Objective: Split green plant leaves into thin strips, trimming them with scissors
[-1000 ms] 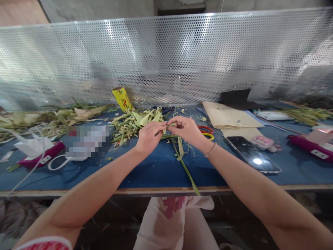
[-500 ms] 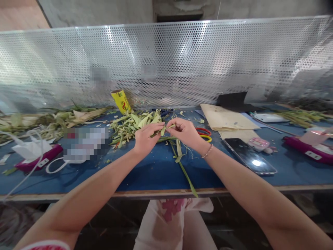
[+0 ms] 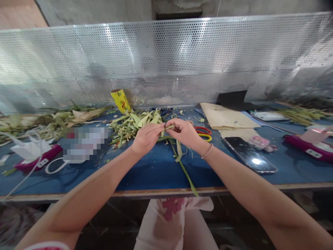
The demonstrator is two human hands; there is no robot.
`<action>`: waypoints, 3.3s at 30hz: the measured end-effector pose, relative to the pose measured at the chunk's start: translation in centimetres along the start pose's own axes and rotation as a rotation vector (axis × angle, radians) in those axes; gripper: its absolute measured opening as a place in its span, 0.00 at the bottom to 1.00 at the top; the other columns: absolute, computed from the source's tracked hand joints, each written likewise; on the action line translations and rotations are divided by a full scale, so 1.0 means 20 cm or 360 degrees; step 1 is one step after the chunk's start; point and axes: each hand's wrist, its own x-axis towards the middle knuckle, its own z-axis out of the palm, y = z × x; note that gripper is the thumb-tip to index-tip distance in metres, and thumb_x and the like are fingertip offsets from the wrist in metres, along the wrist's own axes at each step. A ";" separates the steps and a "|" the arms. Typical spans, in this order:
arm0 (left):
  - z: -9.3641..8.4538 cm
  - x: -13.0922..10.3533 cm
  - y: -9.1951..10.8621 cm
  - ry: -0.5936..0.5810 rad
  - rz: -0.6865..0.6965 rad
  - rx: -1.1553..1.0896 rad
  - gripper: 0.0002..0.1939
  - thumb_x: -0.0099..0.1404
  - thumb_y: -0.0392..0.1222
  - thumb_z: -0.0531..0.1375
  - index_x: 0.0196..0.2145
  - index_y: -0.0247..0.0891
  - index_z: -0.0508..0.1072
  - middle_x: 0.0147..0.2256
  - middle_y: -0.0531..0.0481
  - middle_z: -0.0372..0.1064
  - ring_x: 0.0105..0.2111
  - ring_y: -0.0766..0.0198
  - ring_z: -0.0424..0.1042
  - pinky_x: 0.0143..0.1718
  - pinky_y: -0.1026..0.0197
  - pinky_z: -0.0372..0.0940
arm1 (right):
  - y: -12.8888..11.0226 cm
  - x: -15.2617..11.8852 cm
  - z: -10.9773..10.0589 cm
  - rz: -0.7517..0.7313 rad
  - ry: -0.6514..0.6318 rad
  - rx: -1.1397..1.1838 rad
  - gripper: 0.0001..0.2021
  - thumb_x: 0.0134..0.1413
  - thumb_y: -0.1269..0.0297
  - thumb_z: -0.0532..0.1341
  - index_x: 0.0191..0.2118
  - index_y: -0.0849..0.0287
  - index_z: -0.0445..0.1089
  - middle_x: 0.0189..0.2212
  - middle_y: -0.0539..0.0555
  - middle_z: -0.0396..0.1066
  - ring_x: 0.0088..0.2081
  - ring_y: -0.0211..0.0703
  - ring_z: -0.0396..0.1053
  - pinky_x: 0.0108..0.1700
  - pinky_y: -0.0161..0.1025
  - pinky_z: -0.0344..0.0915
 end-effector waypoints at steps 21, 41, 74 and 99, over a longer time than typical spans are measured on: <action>0.03 -0.01 -0.02 -0.0108 0.0234 0.0217 0.09 0.60 0.32 0.52 0.37 0.32 0.70 0.36 0.42 0.72 0.39 0.63 0.71 0.42 0.60 0.67 | 0.05 0.03 0.00 0.0028 0.0025 -0.0077 0.09 0.44 0.64 0.55 0.33 0.62 0.66 0.18 0.46 0.59 0.19 0.30 0.55 0.24 0.31 0.54; 0.02 0.04 0.03 -0.0033 -0.0602 -0.0121 0.05 0.54 0.32 0.58 0.28 0.37 0.74 0.32 0.48 0.75 0.33 0.65 0.73 0.37 0.63 0.67 | -0.01 0.03 -0.06 0.0061 -0.0053 -0.0156 0.10 0.46 0.63 0.59 0.35 0.62 0.65 0.19 0.45 0.60 0.21 0.31 0.56 0.26 0.33 0.55; 0.09 0.05 0.02 0.0073 -0.2107 -0.1805 0.08 0.43 0.38 0.67 0.22 0.34 0.71 0.18 0.56 0.68 0.20 0.75 0.66 0.26 0.69 0.63 | -0.01 0.02 -0.13 -0.0239 -0.0522 -0.0651 0.11 0.51 0.72 0.50 0.37 0.59 0.69 0.28 0.50 0.68 0.24 0.33 0.59 0.31 0.32 0.55; 0.08 0.06 -0.01 0.0170 -0.1972 -0.1660 0.10 0.41 0.39 0.67 0.23 0.35 0.72 0.20 0.55 0.70 0.21 0.72 0.69 0.30 0.66 0.67 | 0.00 0.04 -0.14 0.0326 -0.0325 0.0291 0.18 0.52 0.52 0.50 0.25 0.61 0.65 0.22 0.52 0.67 0.26 0.35 0.65 0.31 0.34 0.61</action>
